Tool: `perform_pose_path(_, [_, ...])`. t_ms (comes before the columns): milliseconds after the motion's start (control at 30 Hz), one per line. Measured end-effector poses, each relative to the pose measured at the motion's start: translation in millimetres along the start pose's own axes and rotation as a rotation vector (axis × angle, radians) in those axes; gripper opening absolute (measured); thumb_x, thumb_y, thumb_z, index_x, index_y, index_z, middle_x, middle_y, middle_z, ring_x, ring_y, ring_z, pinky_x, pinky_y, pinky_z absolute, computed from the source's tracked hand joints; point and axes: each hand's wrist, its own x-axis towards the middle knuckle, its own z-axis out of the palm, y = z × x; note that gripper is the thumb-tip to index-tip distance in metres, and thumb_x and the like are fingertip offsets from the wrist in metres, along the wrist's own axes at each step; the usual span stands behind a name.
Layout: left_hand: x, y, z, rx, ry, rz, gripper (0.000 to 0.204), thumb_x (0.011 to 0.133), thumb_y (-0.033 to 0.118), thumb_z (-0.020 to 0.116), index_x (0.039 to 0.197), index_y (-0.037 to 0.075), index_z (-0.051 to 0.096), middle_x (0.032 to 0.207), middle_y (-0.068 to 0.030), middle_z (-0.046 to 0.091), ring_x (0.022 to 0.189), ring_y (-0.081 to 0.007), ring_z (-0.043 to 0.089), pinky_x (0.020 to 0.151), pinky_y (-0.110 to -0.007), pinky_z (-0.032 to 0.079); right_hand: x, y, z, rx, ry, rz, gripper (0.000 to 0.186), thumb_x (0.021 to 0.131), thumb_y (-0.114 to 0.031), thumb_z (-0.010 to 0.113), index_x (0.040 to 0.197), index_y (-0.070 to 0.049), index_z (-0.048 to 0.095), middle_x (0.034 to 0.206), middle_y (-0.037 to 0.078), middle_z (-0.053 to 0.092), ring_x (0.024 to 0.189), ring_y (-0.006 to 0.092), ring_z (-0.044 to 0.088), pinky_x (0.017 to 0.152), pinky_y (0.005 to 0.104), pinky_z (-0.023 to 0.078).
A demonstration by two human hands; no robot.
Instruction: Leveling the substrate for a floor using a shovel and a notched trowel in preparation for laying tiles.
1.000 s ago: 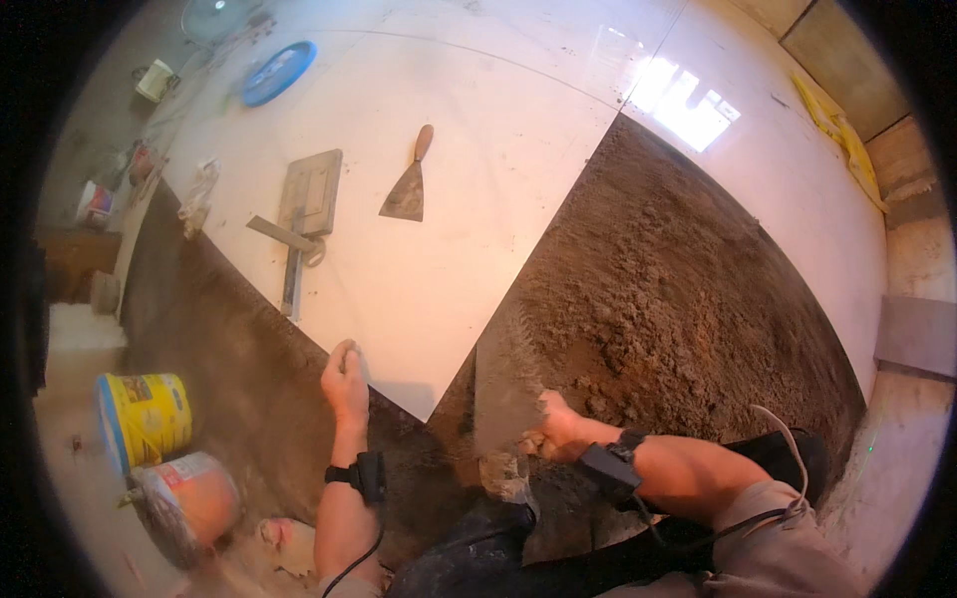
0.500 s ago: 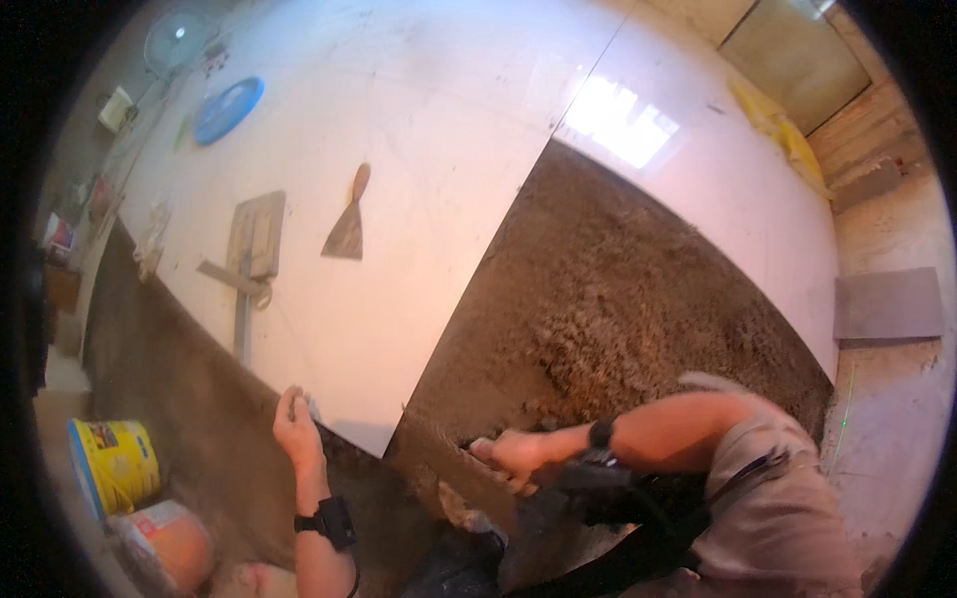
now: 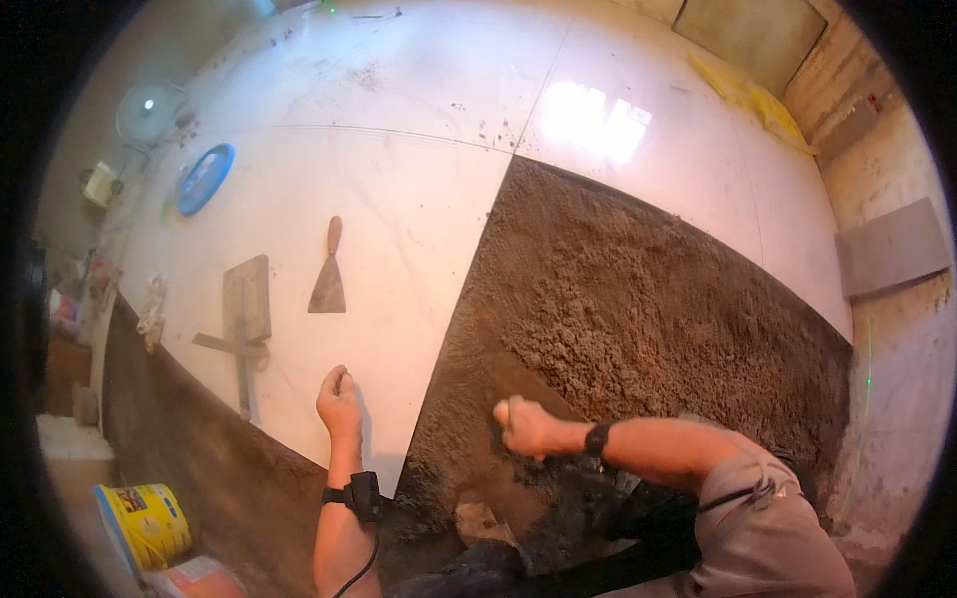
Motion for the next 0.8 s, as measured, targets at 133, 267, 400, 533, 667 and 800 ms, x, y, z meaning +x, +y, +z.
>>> perform_pose_path(133, [-2, -25, -3, 0.182, -0.039, 0.025, 0.029, 0.085, 0.013, 0.055, 0.106, -0.004, 0.063, 0.106, -0.0187, 0.065, 0.096, -0.0277, 0.063, 0.086, -0.034, 0.048, -38, 15, 24, -0.208, -0.535, -0.044, 0.008, 0.079, -0.004, 0.048, 0.086, 0.0, 0.046, 0.078, 0.026, 0.052, 0.076, 0.0413, 0.053, 0.065, 0.0502, 0.042])
perform_pose_path(267, [-13, -8, 9, 0.302, -0.115, 0.096, 0.027, 0.083, 0.012, 0.055, 0.105, -0.002, 0.064, 0.105, -0.0192, 0.065, 0.097, -0.0323, 0.062, 0.086, -0.036, 0.048, -67, 0, -38, -0.283, -0.26, 0.057, 0.026, 0.077, -0.008, 0.058, 0.096, 0.006, 0.047, 0.083, 0.028, 0.056, 0.087, 0.0446, 0.057, 0.069, 0.0483, 0.046])
perform_pose_path(400, [-23, -31, -10, 0.244, -0.087, 0.174, 0.025, 0.083, 0.011, 0.056, 0.103, -0.002, 0.064, 0.106, -0.0184, 0.064, 0.099, -0.0325, 0.061, 0.087, -0.037, 0.047, -30, -30, -14, -0.034, -0.041, 0.088, 0.029, 0.077, -0.01, 0.059, 0.097, 0.007, 0.045, 0.093, 0.029, 0.056, 0.091, 0.0446, 0.056, 0.072, 0.0485, 0.047])
perform_pose_path(533, [-23, -20, 2, 0.245, -0.085, 0.169, 0.025, 0.082, 0.01, 0.057, 0.103, -0.002, 0.064, 0.105, -0.0181, 0.064, 0.099, -0.0322, 0.061, 0.087, -0.038, 0.047, -29, -10, 70, -0.079, -0.42, -0.044, 0.032, 0.078, -0.01, 0.059, 0.104, 0.003, 0.047, 0.1, 0.026, 0.053, 0.096, 0.0436, 0.052, 0.076, 0.0512, 0.044])
perform_pose_path(667, [-26, -11, -7, 0.319, -0.132, 0.259, 0.025, 0.082, 0.01, 0.056, 0.102, -0.003, 0.063, 0.108, -0.0188, 0.062, 0.103, -0.0343, 0.058, 0.09, -0.04, 0.045, -47, -20, -3, -0.349, -0.585, -0.049, 0.028, 0.077, -0.012, 0.059, 0.1, 0.003, 0.051, 0.102, 0.027, 0.056, 0.094, 0.0416, 0.056, 0.076, 0.0513, 0.046])
perform_pose_path(800, [-28, -11, -7, 0.619, -0.123, 0.461, 0.029, 0.082, 0.014, 0.057, 0.106, -0.001, 0.06, 0.12, -0.0188, 0.055, 0.115, -0.0371, 0.047, 0.098, -0.045, 0.036, -36, -33, -104, -0.265, -0.03, 0.157, 0.027, 0.076, -0.011, 0.059, 0.098, 0.004, 0.054, 0.094, 0.025, 0.062, 0.092, 0.039, 0.061, 0.077, 0.0454, 0.049])
